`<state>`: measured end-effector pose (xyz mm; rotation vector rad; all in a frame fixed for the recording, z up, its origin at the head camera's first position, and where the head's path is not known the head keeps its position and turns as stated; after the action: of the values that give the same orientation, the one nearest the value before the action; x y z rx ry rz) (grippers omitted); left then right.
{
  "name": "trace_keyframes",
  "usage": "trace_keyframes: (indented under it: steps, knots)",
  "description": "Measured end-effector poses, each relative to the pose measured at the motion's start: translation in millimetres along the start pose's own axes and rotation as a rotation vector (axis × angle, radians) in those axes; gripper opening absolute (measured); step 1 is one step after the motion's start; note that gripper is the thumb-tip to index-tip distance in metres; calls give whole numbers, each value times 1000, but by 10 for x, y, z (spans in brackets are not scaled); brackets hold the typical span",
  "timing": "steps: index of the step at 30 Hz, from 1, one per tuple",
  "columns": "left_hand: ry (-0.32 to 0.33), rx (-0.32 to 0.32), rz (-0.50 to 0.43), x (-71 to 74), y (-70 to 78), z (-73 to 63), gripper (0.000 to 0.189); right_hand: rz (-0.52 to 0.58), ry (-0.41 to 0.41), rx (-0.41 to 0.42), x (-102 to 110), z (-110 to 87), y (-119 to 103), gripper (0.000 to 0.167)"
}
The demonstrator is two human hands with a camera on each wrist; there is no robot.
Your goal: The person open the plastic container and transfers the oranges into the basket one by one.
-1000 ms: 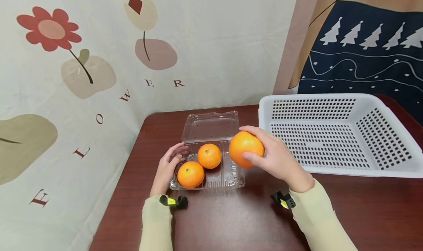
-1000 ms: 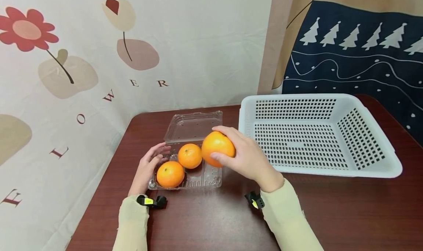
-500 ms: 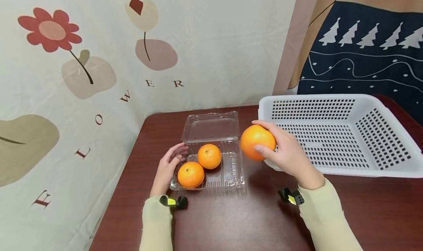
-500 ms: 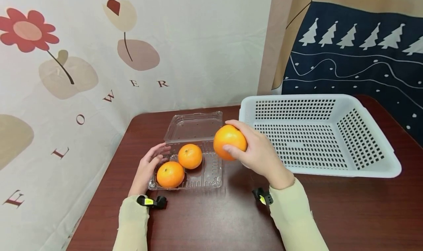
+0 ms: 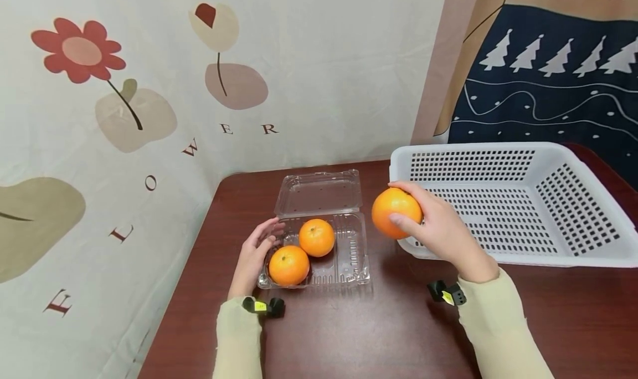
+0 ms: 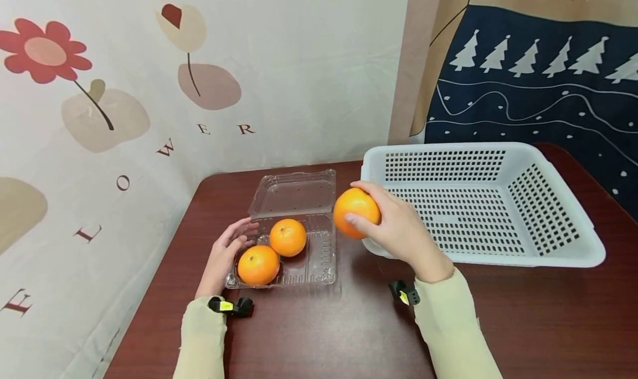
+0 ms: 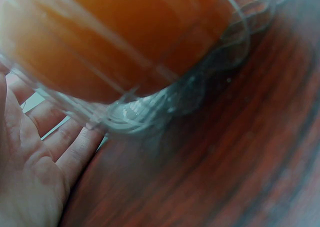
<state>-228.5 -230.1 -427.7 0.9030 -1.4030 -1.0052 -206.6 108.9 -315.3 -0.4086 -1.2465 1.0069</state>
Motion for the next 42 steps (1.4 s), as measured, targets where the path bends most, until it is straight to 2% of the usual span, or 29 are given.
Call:
trace_keyframes:
  steps: [12,19,29,33,42]
  knots:
    - [-1,-2,-7,-3,-10,2,38,-75,-12,-113,98,-15,163,52]
    - [-2,5,-7,5,-25,0,37,-81,-25,-135,164,-23,204,52]
    - [7,-15,-9,29,-216,87,36,-109,-22,-198,293,-65,276,53]
    - [15,-29,-11,39,-235,94,35,-114,-21,-215,330,-83,288,53]
    - [18,-14,-13,26,-254,91,35,-118,-16,-242,401,-138,306,54]
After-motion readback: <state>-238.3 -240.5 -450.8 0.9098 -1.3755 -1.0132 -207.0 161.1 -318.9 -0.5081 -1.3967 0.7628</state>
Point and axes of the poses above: each hand's wrist, its own z-axis towards the middle knuckle, its own x-axis out of the back of the hand, y = z × x, the point moved 8 cm from there along z, towards the middle knuckle, and after that the axes turned 4 degrees about z, right-handed, at the moved point
